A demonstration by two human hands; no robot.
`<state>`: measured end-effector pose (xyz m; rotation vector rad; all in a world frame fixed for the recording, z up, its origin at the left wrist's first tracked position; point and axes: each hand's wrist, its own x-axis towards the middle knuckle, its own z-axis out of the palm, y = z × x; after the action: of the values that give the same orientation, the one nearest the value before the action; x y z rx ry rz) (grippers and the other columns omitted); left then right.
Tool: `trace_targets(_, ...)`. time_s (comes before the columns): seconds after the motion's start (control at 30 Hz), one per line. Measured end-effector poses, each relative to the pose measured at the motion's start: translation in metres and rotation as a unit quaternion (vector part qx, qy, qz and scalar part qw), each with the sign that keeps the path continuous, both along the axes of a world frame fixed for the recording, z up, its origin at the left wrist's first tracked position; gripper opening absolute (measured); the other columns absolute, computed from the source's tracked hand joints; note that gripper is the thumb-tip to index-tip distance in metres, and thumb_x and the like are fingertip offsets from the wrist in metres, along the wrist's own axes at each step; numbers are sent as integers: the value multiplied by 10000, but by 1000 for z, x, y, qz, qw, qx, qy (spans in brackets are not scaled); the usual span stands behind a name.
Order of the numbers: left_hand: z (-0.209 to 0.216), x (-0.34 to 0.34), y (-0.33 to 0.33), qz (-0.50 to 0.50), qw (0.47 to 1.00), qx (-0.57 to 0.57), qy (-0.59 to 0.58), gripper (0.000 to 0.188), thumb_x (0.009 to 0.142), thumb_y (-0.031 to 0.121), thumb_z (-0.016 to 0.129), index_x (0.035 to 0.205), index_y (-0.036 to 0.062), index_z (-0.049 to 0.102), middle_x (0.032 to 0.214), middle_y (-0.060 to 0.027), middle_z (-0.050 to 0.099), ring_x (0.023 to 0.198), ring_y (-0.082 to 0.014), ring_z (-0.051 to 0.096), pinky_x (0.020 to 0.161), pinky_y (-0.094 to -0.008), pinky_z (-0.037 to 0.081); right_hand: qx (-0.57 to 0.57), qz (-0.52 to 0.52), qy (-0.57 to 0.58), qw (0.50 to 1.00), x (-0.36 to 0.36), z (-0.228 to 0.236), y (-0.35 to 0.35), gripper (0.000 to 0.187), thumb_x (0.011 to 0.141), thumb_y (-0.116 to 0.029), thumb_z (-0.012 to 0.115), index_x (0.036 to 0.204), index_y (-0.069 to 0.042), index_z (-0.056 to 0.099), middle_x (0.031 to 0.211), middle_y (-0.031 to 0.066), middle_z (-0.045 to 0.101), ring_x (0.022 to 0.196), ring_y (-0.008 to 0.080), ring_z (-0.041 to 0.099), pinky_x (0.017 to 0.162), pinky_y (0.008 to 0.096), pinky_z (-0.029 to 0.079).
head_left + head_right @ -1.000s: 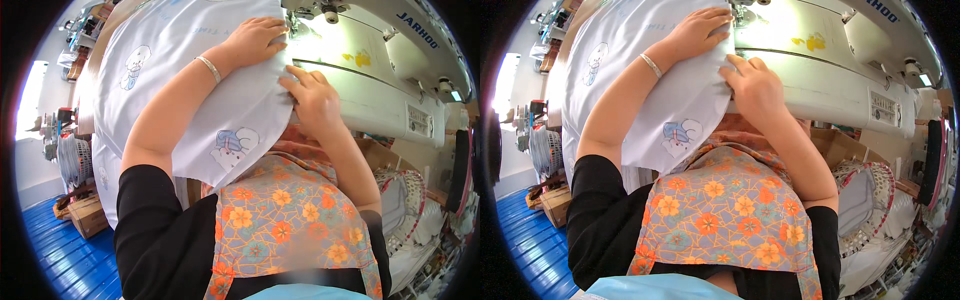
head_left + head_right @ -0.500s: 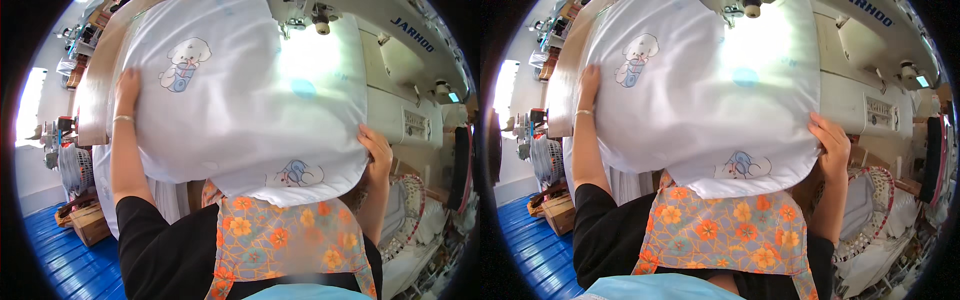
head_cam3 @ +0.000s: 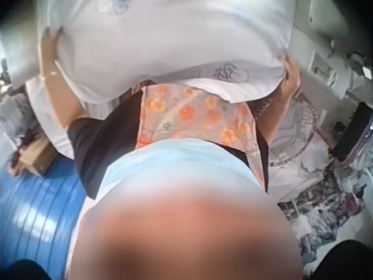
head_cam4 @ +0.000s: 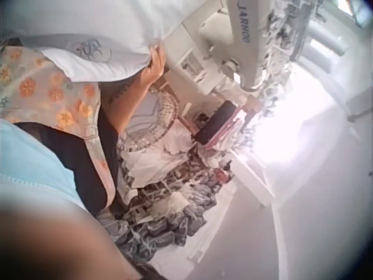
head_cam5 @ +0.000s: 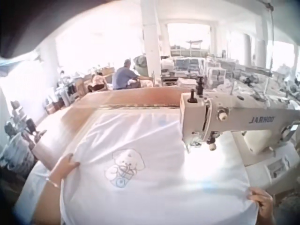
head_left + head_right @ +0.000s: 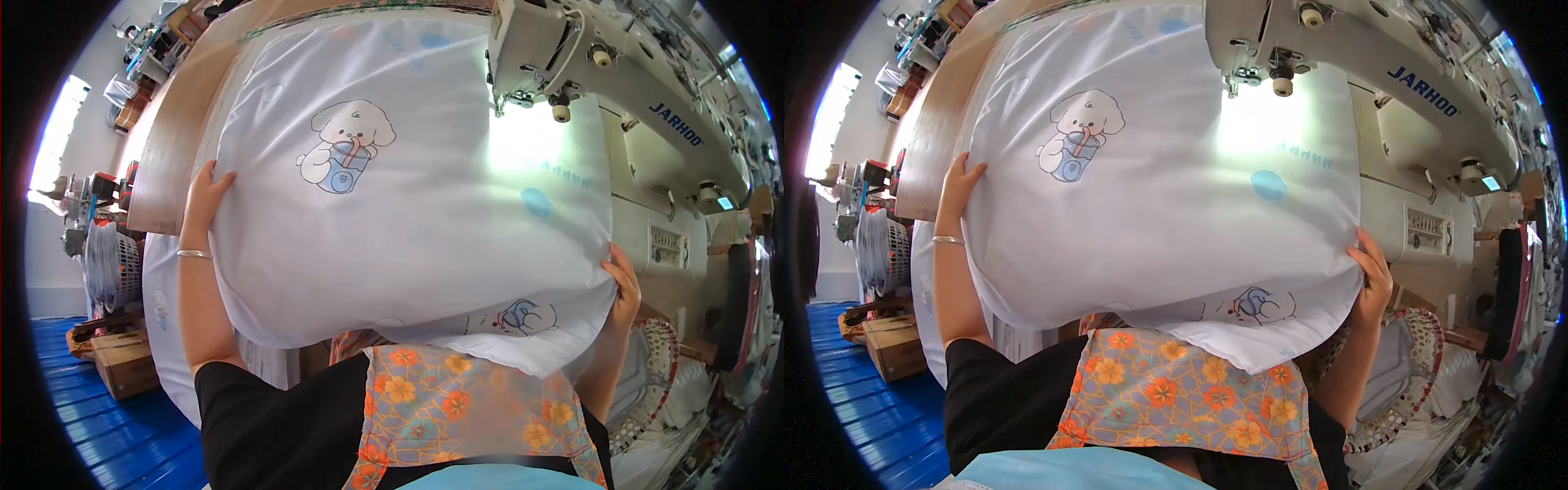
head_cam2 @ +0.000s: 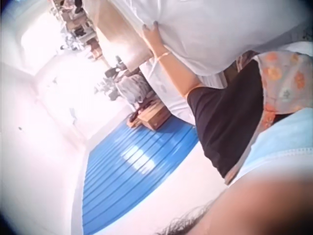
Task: Sewing decorative fabric panels onto pillowcases using an industrial sewing machine.
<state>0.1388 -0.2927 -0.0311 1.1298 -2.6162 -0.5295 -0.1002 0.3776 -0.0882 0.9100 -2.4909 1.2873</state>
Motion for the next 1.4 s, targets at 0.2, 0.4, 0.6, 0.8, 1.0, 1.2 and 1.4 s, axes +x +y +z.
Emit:
trace_targets(0.2,5,2,13,12,999,30,-24,608,836,248,685,1323,-58,491,1303,-249,567,1229,-338,541,1016,-368,423,-12,10,-16,1000,-6,-6,10,193,822,-59,672,1009,-22,708,1238,183,637,1164,305,601,972,382,461)
trace_targets(0.4,6,4,15,9,998,62,4,651,849,222,683,1357,-102,438,1346,-235,536,1253,-277,519,1040,-324,391,8,3,-19,1000,-4,0,7,183,836,-63,655,1006,-18,706,1236,192,635,1158,314,601,977,385,454)
trace_targets(0.6,3,7,11,32,993,114,-1,653,847,191,684,1372,-98,423,1335,-222,545,1225,-251,536,1012,-311,416,11,10,-18,1000,-4,0,10,176,842,-71,648,1001,-23,706,1233,193,636,1150,320,605,966,387,461)
trace_targets(0.8,7,11,21,25,994,103,12,648,843,184,685,1371,-95,431,1330,-219,551,1222,-241,541,1007,-308,421,17,-3,-16,1000,1,2,8,178,844,-78,653,1006,-27,705,1232,189,638,1147,315,609,964,380,465)
trace_targets(1.0,9,-6,22,14,999,47,-16,640,843,205,691,1354,-96,450,1314,-209,562,1207,-239,542,1009,-311,419,-1,-30,-20,999,-3,2,4,192,827,-51,655,1011,-25,704,1229,184,642,1135,300,619,965,370,468)
trace_targets(1.2,-8,15,-7,-10,996,75,46,616,860,202,681,1341,-105,450,1281,-208,577,1151,-249,570,979,-323,445,-31,-27,-70,997,-6,8,-3,190,840,-98,668,1006,-10,701,1232,194,640,1122,300,623,948,348,473)
trace_targets(1.4,-12,5,-14,-19,992,116,48,599,870,185,672,1341,-108,445,1266,-212,587,1114,-247,592,943,-316,467,-56,-48,-70,995,-6,3,2,177,835,-91,680,982,5,700,1229,182,645,1114,267,628,943,334,474)
